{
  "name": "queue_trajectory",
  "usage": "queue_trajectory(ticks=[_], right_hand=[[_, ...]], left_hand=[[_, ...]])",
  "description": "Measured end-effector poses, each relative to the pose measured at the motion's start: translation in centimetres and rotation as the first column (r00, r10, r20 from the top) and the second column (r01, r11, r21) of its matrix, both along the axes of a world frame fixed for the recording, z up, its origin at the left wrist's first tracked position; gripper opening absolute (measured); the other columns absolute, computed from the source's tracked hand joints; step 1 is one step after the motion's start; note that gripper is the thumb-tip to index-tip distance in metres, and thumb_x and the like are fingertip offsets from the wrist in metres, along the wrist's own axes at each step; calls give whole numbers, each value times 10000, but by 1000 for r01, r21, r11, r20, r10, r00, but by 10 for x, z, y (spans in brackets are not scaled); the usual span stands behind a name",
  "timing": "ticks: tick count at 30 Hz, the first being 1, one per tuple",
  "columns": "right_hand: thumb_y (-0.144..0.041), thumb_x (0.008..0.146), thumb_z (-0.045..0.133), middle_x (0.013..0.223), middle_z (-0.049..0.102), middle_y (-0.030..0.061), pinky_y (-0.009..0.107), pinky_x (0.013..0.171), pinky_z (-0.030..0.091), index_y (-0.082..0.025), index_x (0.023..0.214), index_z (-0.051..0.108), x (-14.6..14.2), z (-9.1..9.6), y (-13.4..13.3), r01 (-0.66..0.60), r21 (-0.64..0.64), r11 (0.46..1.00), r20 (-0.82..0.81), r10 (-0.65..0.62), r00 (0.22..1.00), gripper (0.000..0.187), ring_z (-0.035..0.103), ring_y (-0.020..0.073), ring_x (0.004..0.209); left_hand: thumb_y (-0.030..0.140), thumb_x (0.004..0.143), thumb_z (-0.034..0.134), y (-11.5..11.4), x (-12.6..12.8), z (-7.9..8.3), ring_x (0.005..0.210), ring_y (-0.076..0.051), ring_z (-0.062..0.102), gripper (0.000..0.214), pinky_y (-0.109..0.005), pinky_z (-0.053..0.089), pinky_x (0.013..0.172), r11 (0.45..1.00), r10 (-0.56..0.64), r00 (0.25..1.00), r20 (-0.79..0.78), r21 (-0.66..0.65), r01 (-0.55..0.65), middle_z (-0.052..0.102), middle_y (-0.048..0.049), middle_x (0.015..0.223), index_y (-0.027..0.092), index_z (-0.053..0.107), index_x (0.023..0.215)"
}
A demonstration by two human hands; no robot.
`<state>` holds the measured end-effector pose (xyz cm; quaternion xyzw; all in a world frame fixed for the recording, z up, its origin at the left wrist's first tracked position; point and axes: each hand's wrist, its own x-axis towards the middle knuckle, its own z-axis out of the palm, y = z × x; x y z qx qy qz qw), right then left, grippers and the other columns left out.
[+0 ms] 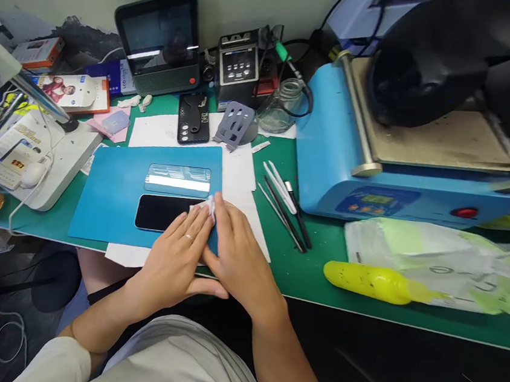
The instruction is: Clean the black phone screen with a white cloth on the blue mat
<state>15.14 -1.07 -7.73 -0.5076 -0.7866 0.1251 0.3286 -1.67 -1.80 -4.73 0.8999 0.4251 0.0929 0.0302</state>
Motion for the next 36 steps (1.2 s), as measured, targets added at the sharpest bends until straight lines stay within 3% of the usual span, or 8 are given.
queue_trajectory(ticks=[5, 10, 13, 18, 21, 26, 31, 36], right_hand=[[-303, 1041, 563, 1453, 565, 194, 536, 1108, 567, -262, 1736, 31, -1, 9, 2, -4, -39, 999, 28, 5, 1000, 877, 598, 333, 1368], [-302, 1062, 522, 1488, 557, 201, 546, 1144, 542, -251, 1732, 54, -2, 14, 3, 1, -57, 998, 54, 2, 999, 819, 561, 337, 1418], [-298, 1060, 517, 1494, 567, 196, 563, 1159, 529, -247, 1732, 52, -2, 13, 4, -10, -66, 998, 33, 12, 999, 818, 547, 337, 1434], [-254, 1046, 507, 1533, 563, 179, 584, 1182, 506, -264, 1732, 54, -1, 9, 6, -39, -69, 997, -23, 38, 999, 823, 535, 326, 1450], [-260, 1050, 497, 1569, 544, 181, 583, 1189, 502, -266, 1731, 79, -1, 9, 8, -50, -59, 997, -30, 48, 998, 800, 530, 321, 1461], [-250, 1030, 511, 1534, 581, 177, 571, 1205, 494, -242, 1728, 116, 0, 12, 9, -40, -55, 998, -12, 40, 999, 802, 530, 312, 1464], [-253, 1030, 517, 1513, 599, 179, 571, 1202, 498, -221, 1713, 213, 1, 13, 7, -38, -74, 997, -29, 36, 999, 748, 538, 319, 1456], [-250, 1028, 533, 1495, 611, 179, 599, 1179, 509, -227, 1704, 248, 1, 7, 3, -23, -55, 998, -51, 20, 998, 734, 558, 340, 1437]], left_hand=[[864, 957, 278, -11, -45, 3, 1578, -362, 418, 1082, -491, 366, 1274, 999, -45, 999, -6, 19, 46, 460, -249, 1653, 27, 350, 1639], [728, 1054, 320, -10, -85, 2, 1568, -409, 422, 935, -566, 373, 1244, 989, 117, 992, -43, 98, -113, 422, -250, 1680, 84, 180, 1717], [736, 1050, 317, -10, -77, -4, 1562, -445, 416, 966, -579, 397, 1224, 981, 144, 989, -42, 141, -137, 419, -284, 1670, 22, 221, 1693], [720, 1065, 314, -3, -30, -10, 1600, -393, 367, 937, -541, 377, 1267, 997, 35, 999, -38, 74, -32, 395, -257, 1690, 0, 288, 1664], [737, 1056, 301, -1, -20, -9, 1598, -382, 374, 943, -527, 377, 1272, 998, -9, 999, -44, 68, 12, 390, -240, 1696, -5, 351, 1638], [731, 1056, 279, -7, -52, -3, 1552, -389, 454, 921, -546, 418, 1228, 991, -34, 998, -54, 130, 41, 444, -230, 1669, 35, 344, 1654], [658, 1095, 268, -10, -93, 0, 1566, -412, 424, 849, -601, 395, 1226, 984, 144, 985, -90, 121, -133, 423, -245, 1678, 68, 228, 1704], [759, 1036, 322, -18, -80, 0, 1583, -416, 389, 988, -576, 386, 1253, 983, 166, 979, -118, 99, -155, 401, -291, 1674, 11, 255, 1678]])
